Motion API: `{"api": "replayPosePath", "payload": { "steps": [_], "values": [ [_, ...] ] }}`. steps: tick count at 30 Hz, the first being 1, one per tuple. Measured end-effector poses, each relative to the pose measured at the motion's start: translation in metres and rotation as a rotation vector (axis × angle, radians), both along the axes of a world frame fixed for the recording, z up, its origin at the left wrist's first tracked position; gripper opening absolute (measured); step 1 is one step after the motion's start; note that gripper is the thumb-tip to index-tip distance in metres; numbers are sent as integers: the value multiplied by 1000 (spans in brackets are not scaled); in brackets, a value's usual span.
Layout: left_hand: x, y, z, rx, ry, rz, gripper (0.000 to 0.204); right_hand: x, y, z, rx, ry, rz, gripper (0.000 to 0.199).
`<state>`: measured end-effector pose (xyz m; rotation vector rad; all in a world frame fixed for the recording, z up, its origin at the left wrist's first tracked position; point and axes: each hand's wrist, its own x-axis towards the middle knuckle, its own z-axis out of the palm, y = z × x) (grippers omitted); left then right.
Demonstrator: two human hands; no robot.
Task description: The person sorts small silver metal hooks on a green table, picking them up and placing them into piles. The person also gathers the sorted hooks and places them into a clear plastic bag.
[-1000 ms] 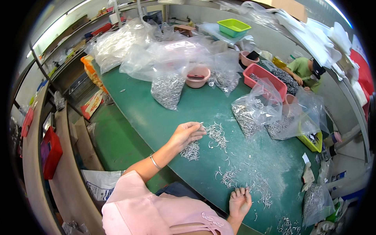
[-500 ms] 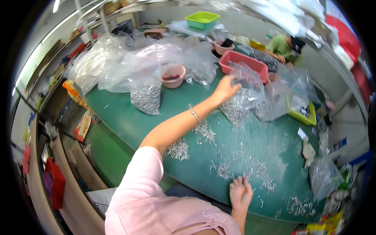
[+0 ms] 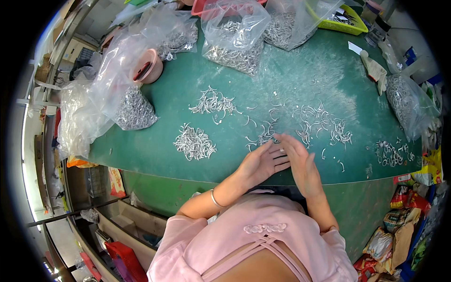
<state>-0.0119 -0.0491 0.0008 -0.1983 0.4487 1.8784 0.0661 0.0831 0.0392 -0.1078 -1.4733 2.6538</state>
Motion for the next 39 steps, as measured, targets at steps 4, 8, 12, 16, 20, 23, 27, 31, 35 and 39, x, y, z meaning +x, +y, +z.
{"api": "replayPosePath", "payload": {
  "steps": [4,8,12,16,20,23,27,31,35,39],
  "values": [
    [-4,-2,2,-148,25,71,38,4,20,-6,386,100,-60,48],
    [-6,-26,8,-281,238,191,32,2,39,-14,1001,-135,-255,46],
    [-4,-49,9,-415,388,419,32,-21,7,-14,1538,97,-74,45],
    [-3,-61,-1,-540,411,553,28,-34,-17,-45,1607,223,29,38],
    [-2,-74,-2,-548,417,553,25,-22,20,-62,1583,150,-84,28],
    [-6,-76,-8,-522,421,514,25,-20,39,-52,1607,21,-149,29],
    [-7,-73,-10,-516,393,553,26,-54,2,-26,1539,181,-39,34],
    [-7,-66,-8,-537,371,550,25,-86,-26,-44,1612,336,90,38],
    [-5,-70,-10,-552,379,520,25,-78,7,-58,1740,206,27,34],
    [-5,-76,-12,-564,408,515,25,-55,46,-50,1792,-48,-83,32]
  ]
}}
